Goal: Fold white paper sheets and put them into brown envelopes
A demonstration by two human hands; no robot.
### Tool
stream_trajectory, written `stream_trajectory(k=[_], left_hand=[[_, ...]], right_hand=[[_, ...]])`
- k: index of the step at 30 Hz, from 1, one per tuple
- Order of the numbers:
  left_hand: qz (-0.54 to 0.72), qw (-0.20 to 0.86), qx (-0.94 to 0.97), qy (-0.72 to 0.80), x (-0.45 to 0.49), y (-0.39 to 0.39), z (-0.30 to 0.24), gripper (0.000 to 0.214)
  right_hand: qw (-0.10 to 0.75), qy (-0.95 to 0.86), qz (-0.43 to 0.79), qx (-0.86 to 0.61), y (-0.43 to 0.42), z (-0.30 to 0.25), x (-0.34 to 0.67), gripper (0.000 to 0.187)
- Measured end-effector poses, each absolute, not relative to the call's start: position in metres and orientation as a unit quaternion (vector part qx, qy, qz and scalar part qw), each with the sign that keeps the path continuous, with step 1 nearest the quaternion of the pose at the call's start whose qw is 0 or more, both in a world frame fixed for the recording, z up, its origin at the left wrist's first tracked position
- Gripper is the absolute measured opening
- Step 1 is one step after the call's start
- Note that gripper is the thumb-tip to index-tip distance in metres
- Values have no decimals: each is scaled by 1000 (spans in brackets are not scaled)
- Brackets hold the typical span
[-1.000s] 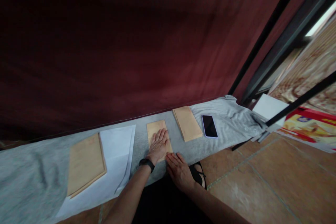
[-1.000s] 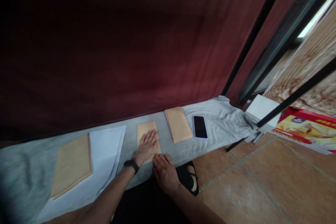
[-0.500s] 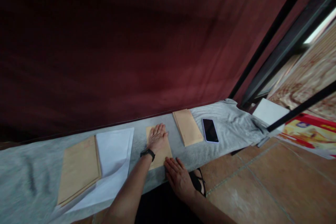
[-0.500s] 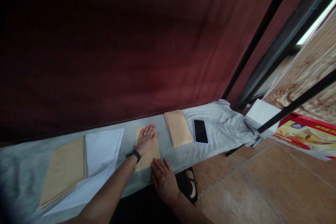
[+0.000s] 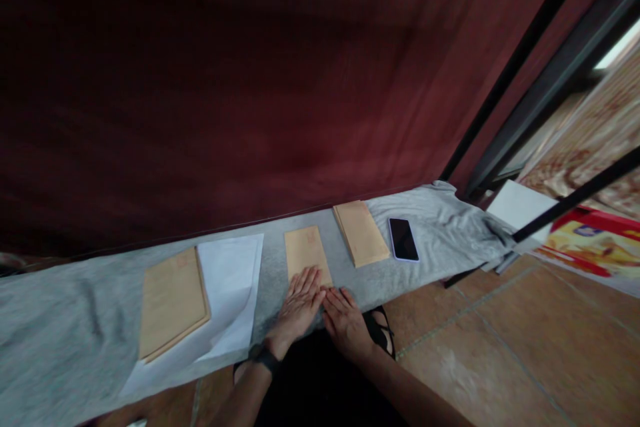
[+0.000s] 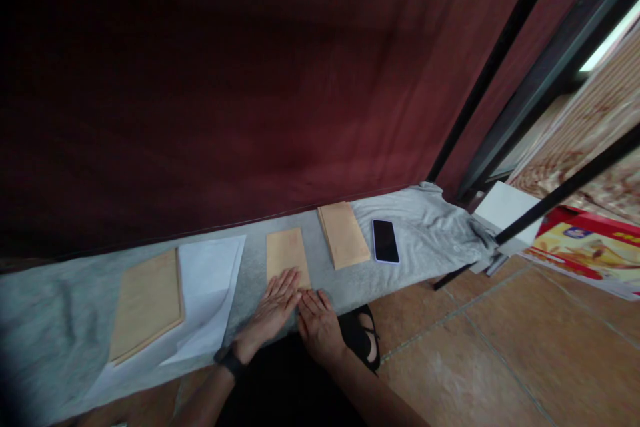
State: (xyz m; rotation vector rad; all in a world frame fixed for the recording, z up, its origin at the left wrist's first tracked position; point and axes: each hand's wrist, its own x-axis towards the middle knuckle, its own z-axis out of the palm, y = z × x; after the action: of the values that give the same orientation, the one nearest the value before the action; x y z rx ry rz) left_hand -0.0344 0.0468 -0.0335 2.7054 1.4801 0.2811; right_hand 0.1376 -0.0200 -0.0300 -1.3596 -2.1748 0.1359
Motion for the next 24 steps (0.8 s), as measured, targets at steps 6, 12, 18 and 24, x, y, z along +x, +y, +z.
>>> stream_trajectory(k=[6,12,18,24], left_hand=[[150,-3,833,533,-44,-3,-47,56],[265,19,723,638,-41,-10,-43,49],[335,118,620,699,-34,12,-24,53],[423,340,475,692,-41,31,-16,54]], right_hand=[[266,-819,42,-506,-20,-28,139,46],[267,-815,40,-513,-21,-28,138,48],[277,-807,41,-519,-21,-31,134,47],[284,-800,44,-527,-21,-31,132,45]])
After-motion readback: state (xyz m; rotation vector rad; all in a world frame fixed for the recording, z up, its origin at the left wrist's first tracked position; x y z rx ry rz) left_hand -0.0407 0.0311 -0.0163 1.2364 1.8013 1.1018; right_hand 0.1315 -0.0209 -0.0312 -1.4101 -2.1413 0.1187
